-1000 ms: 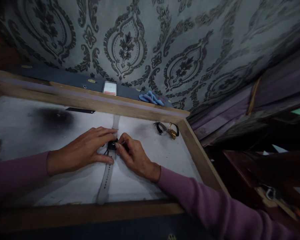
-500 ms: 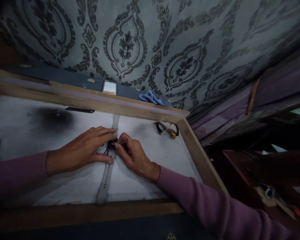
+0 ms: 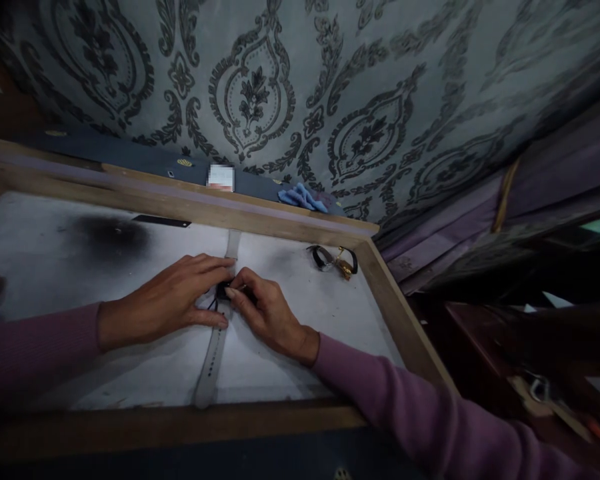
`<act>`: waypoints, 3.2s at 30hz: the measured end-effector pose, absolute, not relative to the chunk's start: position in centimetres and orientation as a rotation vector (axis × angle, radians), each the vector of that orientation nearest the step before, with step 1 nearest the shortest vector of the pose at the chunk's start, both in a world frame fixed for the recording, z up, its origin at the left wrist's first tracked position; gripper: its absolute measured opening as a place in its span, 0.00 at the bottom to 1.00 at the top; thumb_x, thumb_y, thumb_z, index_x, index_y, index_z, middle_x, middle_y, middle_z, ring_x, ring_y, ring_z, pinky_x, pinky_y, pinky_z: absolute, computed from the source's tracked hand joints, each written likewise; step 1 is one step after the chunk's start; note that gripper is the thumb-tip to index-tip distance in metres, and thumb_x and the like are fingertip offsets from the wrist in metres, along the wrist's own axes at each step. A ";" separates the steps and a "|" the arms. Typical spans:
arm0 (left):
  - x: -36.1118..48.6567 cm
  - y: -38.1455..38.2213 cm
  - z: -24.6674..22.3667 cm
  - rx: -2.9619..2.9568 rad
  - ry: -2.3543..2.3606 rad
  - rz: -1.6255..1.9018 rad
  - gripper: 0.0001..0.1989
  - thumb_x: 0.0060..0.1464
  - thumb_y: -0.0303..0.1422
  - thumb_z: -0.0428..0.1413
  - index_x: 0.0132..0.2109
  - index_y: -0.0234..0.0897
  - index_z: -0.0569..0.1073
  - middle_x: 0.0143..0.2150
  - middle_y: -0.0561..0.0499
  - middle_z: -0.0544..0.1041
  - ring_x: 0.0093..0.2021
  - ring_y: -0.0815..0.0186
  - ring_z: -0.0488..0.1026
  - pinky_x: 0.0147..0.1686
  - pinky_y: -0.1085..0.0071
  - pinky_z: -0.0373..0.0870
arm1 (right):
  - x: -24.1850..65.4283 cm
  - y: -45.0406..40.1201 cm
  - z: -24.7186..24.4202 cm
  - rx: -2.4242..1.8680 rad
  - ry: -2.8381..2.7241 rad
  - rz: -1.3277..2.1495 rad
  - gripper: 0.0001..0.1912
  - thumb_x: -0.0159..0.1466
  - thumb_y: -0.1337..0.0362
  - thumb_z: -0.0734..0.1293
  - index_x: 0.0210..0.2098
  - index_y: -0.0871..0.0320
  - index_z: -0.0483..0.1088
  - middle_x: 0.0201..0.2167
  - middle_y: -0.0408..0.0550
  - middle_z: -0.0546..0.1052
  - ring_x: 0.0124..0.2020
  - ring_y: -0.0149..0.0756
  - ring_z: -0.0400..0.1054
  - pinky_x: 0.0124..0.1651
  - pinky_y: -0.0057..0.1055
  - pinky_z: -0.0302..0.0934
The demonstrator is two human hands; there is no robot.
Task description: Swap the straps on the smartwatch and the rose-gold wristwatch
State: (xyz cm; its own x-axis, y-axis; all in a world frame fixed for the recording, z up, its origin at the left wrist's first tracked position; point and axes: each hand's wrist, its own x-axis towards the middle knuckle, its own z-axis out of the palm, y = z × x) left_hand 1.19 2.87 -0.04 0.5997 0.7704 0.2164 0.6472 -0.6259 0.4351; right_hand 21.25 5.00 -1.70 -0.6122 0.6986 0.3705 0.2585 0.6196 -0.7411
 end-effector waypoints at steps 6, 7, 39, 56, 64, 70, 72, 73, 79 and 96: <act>1.3 2.9 0.0 2.540 1.162 0.548 0.21 0.52 0.44 0.64 0.47 0.38 0.71 0.54 0.43 0.74 0.52 0.51 0.70 0.49 0.56 0.68 | 21.2 5.0 -1.8 -0.710 -2.193 0.823 0.09 0.70 0.64 0.61 0.32 0.57 0.63 0.25 0.41 0.67 0.25 0.28 0.60 0.28 0.26 0.59; 1.3 2.9 0.0 2.539 1.162 0.550 0.21 0.52 0.44 0.65 0.47 0.37 0.71 0.54 0.43 0.74 0.52 0.51 0.70 0.49 0.56 0.68 | 21.2 5.0 -1.8 -0.710 -2.194 0.814 0.08 0.70 0.65 0.61 0.32 0.57 0.63 0.25 0.41 0.67 0.25 0.28 0.60 0.28 0.26 0.59; 1.3 2.9 -0.1 2.512 1.145 0.573 0.20 0.54 0.44 0.63 0.47 0.36 0.72 0.53 0.42 0.74 0.54 0.49 0.69 0.51 0.54 0.66 | 21.0 5.1 -1.8 -0.672 -2.184 0.832 0.09 0.70 0.64 0.61 0.33 0.57 0.62 0.25 0.40 0.66 0.24 0.27 0.59 0.28 0.24 0.57; 1.2 2.9 -0.2 2.518 1.157 0.559 0.21 0.54 0.45 0.63 0.48 0.36 0.71 0.55 0.42 0.73 0.54 0.50 0.69 0.50 0.56 0.66 | 21.1 5.0 -1.7 -0.696 -2.228 0.761 0.08 0.70 0.66 0.60 0.33 0.56 0.61 0.25 0.40 0.66 0.24 0.28 0.60 0.28 0.26 0.58; 1.4 2.9 0.2 2.532 1.172 0.509 0.21 0.53 0.44 0.65 0.48 0.36 0.71 0.56 0.42 0.73 0.53 0.51 0.70 0.50 0.56 0.68 | 21.1 5.1 -1.8 -0.621 -2.302 0.634 0.07 0.70 0.69 0.59 0.34 0.56 0.60 0.27 0.41 0.67 0.25 0.29 0.61 0.29 0.26 0.58; 1.3 2.9 0.0 2.518 1.152 0.561 0.22 0.52 0.43 0.65 0.49 0.36 0.71 0.56 0.41 0.72 0.54 0.49 0.69 0.51 0.54 0.67 | 21.1 5.2 -2.1 -0.630 -2.283 0.663 0.08 0.70 0.68 0.59 0.33 0.56 0.60 0.27 0.41 0.66 0.26 0.29 0.61 0.29 0.27 0.58; 1.3 2.9 -0.1 2.511 1.135 0.577 0.21 0.54 0.44 0.63 0.50 0.37 0.71 0.57 0.42 0.72 0.54 0.49 0.69 0.51 0.54 0.67 | 21.1 5.3 -2.2 -0.644 -2.245 0.718 0.08 0.70 0.67 0.60 0.33 0.56 0.61 0.26 0.41 0.66 0.25 0.29 0.60 0.29 0.26 0.58; 1.2 3.0 -0.1 2.510 1.132 0.580 0.21 0.55 0.44 0.63 0.50 0.37 0.71 0.57 0.42 0.72 0.54 0.49 0.69 0.51 0.53 0.67 | 21.1 5.3 -2.2 -0.649 -2.226 0.746 0.08 0.70 0.66 0.60 0.33 0.56 0.61 0.26 0.41 0.67 0.25 0.29 0.60 0.29 0.26 0.58; 1.3 2.9 0.0 2.531 1.163 0.526 0.22 0.53 0.44 0.64 0.49 0.36 0.71 0.56 0.41 0.72 0.54 0.50 0.70 0.50 0.54 0.68 | 21.0 5.2 -2.2 -0.654 -2.192 0.821 0.08 0.70 0.65 0.60 0.33 0.57 0.62 0.26 0.41 0.67 0.26 0.28 0.61 0.30 0.25 0.59; 1.3 2.9 0.2 2.553 1.192 0.483 0.22 0.53 0.44 0.64 0.49 0.36 0.71 0.57 0.41 0.72 0.54 0.50 0.70 0.51 0.55 0.67 | 21.0 5.1 -1.8 -0.674 -2.260 0.720 0.08 0.71 0.65 0.59 0.33 0.57 0.61 0.27 0.42 0.68 0.26 0.29 0.62 0.29 0.26 0.58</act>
State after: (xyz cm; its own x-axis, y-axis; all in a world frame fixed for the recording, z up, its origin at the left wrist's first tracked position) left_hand 1.34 2.88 0.18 0.6032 0.7772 0.1792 0.6829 -0.6193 0.3873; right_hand 21.00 5.08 -1.84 -0.6470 0.6287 0.4314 0.2635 0.7152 -0.6473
